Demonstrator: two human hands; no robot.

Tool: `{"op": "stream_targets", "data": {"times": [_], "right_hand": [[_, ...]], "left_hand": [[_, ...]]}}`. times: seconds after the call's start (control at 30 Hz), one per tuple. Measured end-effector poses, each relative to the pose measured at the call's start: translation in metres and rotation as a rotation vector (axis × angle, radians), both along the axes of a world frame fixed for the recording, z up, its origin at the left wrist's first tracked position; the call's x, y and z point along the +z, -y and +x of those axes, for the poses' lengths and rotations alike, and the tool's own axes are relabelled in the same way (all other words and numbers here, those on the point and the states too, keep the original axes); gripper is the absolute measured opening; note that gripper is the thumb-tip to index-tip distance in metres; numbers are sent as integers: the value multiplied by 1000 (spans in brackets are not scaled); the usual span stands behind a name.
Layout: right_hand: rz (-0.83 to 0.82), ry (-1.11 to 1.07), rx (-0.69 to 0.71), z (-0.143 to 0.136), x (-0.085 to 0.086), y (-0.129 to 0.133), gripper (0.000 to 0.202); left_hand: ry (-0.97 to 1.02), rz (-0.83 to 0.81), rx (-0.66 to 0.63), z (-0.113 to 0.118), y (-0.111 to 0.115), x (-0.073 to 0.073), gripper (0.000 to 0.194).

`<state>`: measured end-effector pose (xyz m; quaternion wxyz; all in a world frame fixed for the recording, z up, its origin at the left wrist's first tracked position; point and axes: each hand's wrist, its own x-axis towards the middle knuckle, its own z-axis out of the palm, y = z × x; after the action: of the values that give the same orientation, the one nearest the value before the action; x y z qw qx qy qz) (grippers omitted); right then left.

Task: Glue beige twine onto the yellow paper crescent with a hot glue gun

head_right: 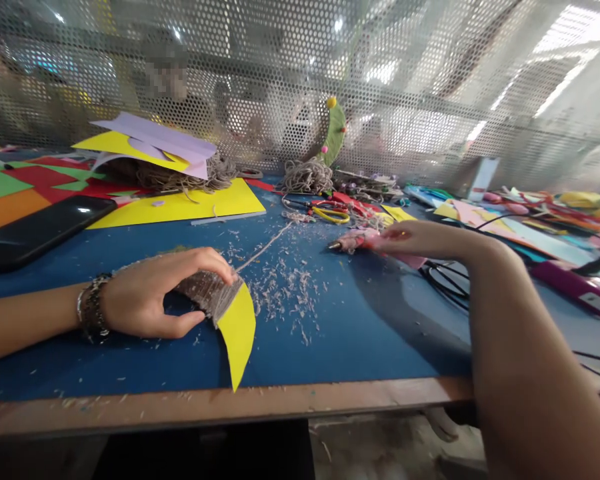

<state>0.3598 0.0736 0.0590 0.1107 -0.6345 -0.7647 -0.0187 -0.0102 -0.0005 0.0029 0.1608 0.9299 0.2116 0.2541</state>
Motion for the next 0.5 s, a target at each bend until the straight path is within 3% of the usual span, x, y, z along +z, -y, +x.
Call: {"op": "stream_targets", "data": {"times": [0.03, 0.1, 0.17, 0.27, 0.33, 0.4, 0.5], "right_hand": [[-111, 95, 15, -6, 2, 1, 33], [63, 168, 26, -26, 6, 7, 27], [190, 58, 196, -57, 8, 18, 27], [-2, -173, 621, -110, 6, 39, 32], [-134, -179, 807, -138, 2, 50, 35], [-247, -191, 901, -155, -1, 54, 36], [-302, -165, 929, -160, -5, 48, 26]], "left_hand": [[10, 3, -8, 0, 0, -1, 40], [29, -1, -31, 1, 1, -1, 43], [45, -10, -62, 1, 2, -2, 45], [69, -2, -96, 1, 2, -1, 47], [80, 16, -104, 1, 2, 0, 48], [79, 35, -105, 1, 2, 0, 47], [64, 67, -101, 1, 1, 0, 44]]}}
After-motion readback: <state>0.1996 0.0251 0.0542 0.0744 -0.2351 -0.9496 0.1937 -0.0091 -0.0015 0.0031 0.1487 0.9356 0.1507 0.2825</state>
